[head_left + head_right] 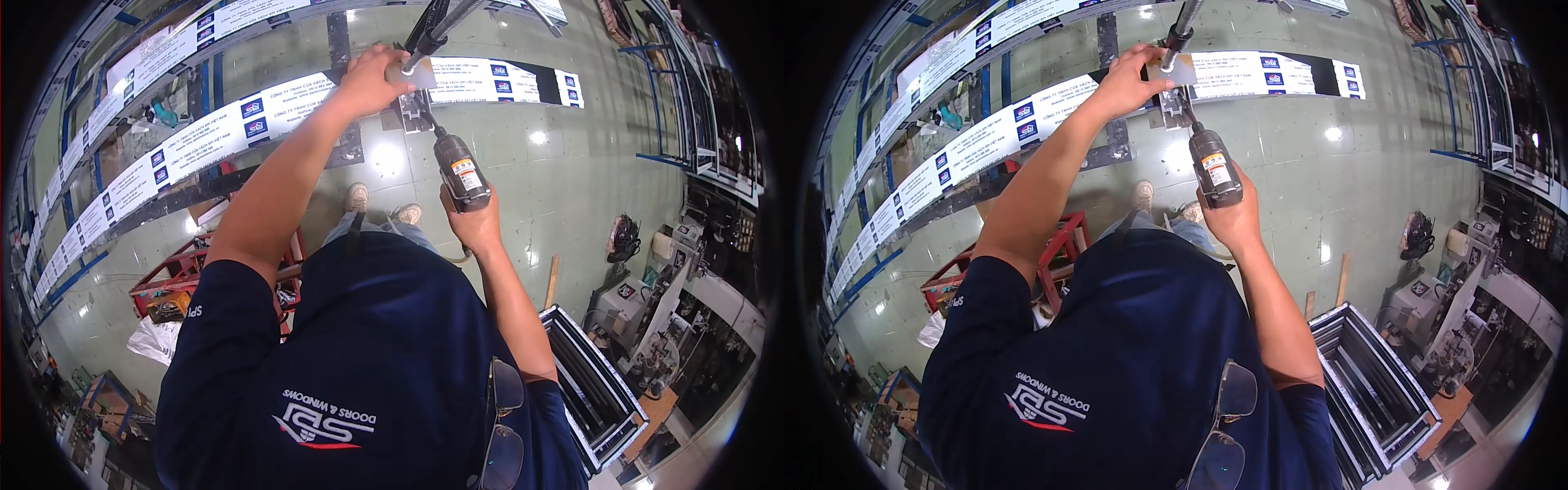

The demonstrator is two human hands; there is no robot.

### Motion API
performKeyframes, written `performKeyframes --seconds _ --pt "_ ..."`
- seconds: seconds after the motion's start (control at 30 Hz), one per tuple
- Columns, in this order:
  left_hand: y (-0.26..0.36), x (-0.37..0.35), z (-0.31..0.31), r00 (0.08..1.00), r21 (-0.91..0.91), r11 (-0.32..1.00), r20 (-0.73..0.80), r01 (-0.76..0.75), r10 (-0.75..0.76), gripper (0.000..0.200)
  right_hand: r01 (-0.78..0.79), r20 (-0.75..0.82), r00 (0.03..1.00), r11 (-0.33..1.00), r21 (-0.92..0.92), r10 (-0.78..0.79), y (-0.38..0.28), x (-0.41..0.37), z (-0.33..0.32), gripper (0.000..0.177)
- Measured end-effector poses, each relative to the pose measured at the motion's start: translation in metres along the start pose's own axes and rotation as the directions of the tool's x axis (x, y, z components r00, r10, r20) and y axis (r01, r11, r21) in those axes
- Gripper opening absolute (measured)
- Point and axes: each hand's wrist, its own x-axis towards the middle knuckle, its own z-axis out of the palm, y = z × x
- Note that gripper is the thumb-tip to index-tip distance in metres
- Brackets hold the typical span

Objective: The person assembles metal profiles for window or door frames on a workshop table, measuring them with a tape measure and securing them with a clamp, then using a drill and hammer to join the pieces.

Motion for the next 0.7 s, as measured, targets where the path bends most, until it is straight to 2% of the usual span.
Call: performKeyframes --seconds 0.33,0.7 --pt "0.0020 -0.0013 -0.0011 1.000 -0.026 0.999 0.014 0.022 -0.022 0.068 0.012 -0.024 1.000 1.000 -0.015 -0.013 0.0014 0.0003 0.0011 0.034" --pt "0.0002 -0.0005 -0.0010 1.000 -0.016 1.000 0.003 -0.024 0.024 0.066 0.010 -0.025 1.000 1.000 -0.001 -0.010 0.0000 0.0013 0.0011 0.036"
